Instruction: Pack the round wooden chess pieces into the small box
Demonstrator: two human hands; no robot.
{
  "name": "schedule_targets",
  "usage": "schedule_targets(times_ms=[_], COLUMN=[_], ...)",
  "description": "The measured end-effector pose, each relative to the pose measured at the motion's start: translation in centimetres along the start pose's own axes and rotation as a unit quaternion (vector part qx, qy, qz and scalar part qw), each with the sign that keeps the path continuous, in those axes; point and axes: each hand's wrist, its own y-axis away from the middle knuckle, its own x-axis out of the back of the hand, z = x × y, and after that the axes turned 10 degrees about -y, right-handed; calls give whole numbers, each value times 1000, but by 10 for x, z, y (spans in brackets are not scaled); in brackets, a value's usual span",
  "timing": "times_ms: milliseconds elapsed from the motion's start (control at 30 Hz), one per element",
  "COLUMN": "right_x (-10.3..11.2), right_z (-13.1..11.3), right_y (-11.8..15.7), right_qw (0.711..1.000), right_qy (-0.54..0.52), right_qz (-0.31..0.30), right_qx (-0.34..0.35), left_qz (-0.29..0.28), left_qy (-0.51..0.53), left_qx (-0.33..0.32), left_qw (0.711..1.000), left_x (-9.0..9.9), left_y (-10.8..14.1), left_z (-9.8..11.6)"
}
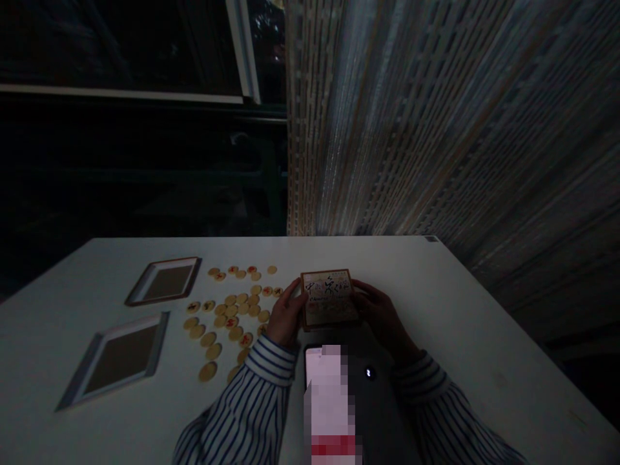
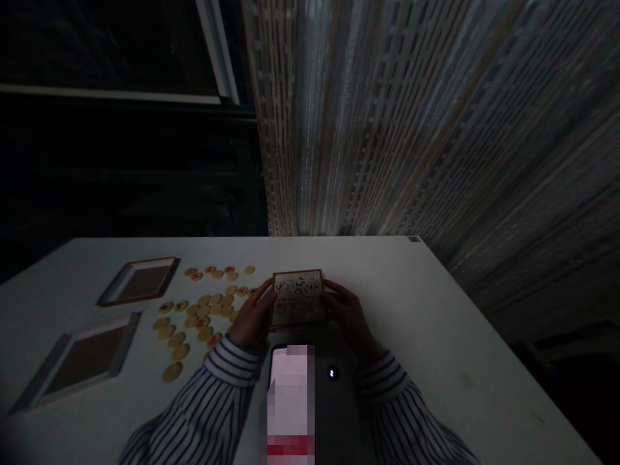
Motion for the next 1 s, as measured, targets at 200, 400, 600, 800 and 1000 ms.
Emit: schedule_targets(times_ms=[200,400,600,800,1000], right_x=[-1,0,3,4,5], right_z=[-4,-6,-6,-9,-15], right_y=[2,3,3,5,7], right_qw=[1000,1000,1000,1000,999], right_qy=[-4,-8,-9,-1,23], right_qz=[-8,-2,-17,-15,-23], right_qx=[-1,2,11,-1,-19], left_qz=[-3,11,23,67,65], left_qy=[-32,-1,26,-53,-107], left_qx=[-14,-3,4,17,18], left_qw=[999,1000,999,996,992], left_x=[1,-4,-10,-9,-5], left_y=[2,3,5,5,0], left_z=[2,3,8,14,15])
